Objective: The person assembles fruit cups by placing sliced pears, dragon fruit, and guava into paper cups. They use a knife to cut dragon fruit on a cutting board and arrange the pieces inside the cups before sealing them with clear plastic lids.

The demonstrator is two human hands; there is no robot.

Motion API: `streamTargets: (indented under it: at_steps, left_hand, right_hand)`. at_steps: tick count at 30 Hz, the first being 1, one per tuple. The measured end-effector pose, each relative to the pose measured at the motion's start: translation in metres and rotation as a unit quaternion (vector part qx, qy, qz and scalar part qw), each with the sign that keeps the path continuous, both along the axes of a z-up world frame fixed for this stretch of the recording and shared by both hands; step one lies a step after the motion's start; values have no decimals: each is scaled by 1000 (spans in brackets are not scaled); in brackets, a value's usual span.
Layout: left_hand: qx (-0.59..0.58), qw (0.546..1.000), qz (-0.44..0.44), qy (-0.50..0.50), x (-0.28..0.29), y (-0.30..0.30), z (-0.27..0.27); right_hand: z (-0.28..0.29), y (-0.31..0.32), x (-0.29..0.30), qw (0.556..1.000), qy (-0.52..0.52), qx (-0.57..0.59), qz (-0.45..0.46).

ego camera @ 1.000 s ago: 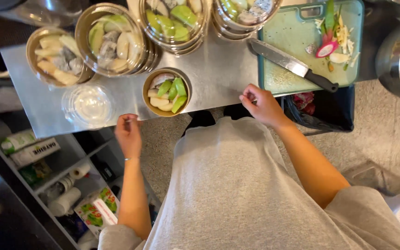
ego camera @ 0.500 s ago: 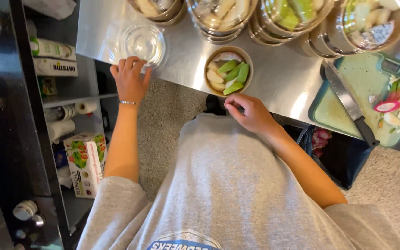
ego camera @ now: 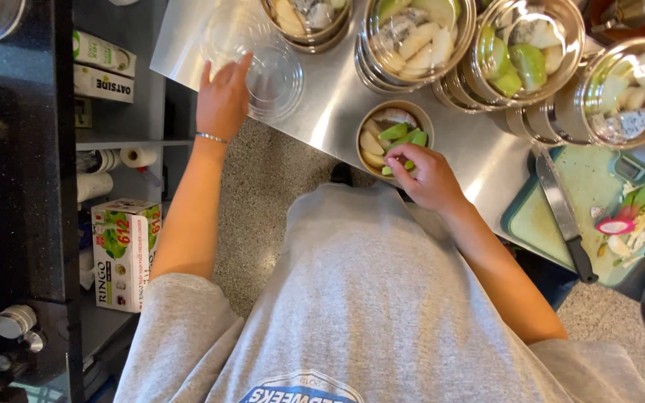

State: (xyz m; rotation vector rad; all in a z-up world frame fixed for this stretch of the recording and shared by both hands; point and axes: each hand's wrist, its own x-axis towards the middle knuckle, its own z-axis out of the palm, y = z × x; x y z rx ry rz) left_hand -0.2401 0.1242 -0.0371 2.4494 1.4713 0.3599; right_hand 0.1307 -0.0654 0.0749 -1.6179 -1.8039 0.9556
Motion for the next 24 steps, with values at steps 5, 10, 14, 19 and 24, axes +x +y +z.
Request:
streamTargets:
  at_steps: [5, 10, 14, 19, 24]
  left_hand:
    - [-4, 997, 4, -81, 5, -6, 6]
    - [18, 998, 6, -57, 11, 11, -8]
    - [106, 993, 4, -48, -2, 20, -28]
    - [44, 978, 116, -168, -27, 18, -16]
    - [277, 943, 67, -173, -20, -11, 67]
  right_hand:
    - [2, -4, -1, 1000, 24, -11, -16]
    - [-2, -5, -4, 1000, -6, -3, -1]
    - [-5, -8, 4, 999, -9, 38, -11]
    - [-9, -19, 21, 997, 10, 31, -64]
    - [1, -34, 26, 986, 26, 1, -163]
